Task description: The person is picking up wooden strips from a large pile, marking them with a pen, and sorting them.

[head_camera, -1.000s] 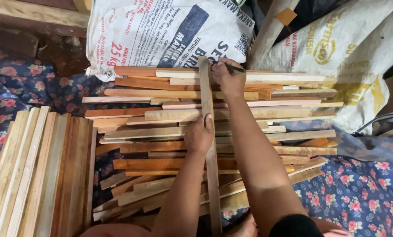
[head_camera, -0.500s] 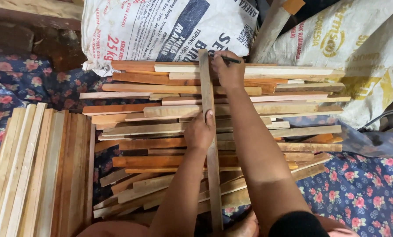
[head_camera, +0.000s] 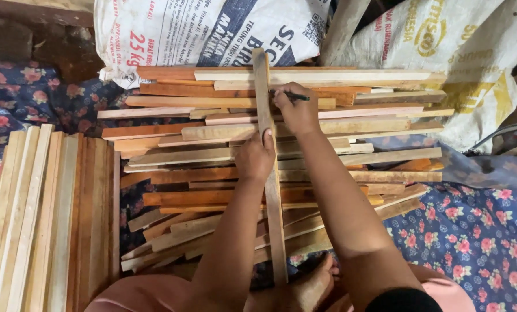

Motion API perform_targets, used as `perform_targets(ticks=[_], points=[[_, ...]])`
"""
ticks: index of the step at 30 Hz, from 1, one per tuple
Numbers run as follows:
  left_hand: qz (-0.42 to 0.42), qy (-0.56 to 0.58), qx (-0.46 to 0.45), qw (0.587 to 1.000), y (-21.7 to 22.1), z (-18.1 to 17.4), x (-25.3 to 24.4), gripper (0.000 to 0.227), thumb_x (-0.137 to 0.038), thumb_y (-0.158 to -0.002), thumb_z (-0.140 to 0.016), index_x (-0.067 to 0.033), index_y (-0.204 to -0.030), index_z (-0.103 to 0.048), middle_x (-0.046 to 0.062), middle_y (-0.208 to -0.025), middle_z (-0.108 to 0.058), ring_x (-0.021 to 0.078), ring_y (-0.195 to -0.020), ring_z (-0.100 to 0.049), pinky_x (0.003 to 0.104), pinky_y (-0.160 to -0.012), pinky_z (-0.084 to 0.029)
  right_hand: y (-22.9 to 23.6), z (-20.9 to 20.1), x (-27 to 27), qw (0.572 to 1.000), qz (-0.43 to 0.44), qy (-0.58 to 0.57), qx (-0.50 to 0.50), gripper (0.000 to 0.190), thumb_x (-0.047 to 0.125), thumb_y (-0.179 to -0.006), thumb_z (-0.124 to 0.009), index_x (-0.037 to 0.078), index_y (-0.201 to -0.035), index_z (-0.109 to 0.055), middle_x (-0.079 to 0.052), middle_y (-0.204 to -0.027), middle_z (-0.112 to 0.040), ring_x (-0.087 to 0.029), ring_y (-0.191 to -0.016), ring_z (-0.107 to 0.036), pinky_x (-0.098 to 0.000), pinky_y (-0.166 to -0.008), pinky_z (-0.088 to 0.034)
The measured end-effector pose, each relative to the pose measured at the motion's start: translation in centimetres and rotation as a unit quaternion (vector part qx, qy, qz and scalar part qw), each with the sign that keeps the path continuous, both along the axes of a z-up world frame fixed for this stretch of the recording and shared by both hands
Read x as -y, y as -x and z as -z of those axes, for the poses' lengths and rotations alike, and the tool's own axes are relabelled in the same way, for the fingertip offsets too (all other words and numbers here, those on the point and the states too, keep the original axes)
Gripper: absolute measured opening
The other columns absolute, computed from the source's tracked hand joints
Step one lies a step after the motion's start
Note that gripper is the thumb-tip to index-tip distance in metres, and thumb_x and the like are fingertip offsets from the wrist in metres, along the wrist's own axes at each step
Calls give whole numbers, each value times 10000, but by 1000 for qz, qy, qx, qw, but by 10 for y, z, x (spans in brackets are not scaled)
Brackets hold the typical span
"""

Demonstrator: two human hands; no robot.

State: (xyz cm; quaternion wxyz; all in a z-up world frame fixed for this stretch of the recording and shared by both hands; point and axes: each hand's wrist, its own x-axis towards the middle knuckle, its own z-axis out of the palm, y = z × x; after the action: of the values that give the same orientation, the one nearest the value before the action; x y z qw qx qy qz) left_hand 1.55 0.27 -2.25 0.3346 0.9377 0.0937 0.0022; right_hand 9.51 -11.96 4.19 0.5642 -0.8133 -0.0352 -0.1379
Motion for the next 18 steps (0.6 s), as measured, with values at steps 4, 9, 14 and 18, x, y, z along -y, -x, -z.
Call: perform_targets(ticks=[4,9,14,18], points=[[-4,-2,-3,1000,3,-7,0,628,-547,-1067,-316,-63,-1093,-716,229,-945,-746,439,-952,-739,575,-802,-580,31,-5,0,1000,11,17,-23,142,144,-924,-674,81,-995,-780,-133,-769,-753,-216,-764,-747,-382,-732,-597],[5,12,4,1000,6,-21,-2,637,-524,-1088,-268,-72,-1107,-716,203,-918,-747,409,-905,-750,543,-761,-598,68,-6,1,997,11,69,-15,150,187,-915,-691,107,-980,-799,-118,-764,-755,-287,-751,-739,-432,-701,-579],[1,-5,11,1000,1,-8,2,604,-536,-1072,-325,-70,-1081,-709,223,-963,-744,440,-982,-732,578,-832,-574,108,10,8,998,7,58,-15,91,131,-902,-716,97,-931,-796,-163,-786,-751,-330,-809,-747,-445,-737,-576],[-7,-12,12,1000,0,-3,3,589,-543,-1061,-332,-87,-1056,-704,212,-961,-745,433,-983,-735,582,-835,-572,143,22,11,999,6,44,-25,75,139,-889,-743,121,-924,-807,-136,-779,-749,-236,-788,-727,-420,-739,-563]])
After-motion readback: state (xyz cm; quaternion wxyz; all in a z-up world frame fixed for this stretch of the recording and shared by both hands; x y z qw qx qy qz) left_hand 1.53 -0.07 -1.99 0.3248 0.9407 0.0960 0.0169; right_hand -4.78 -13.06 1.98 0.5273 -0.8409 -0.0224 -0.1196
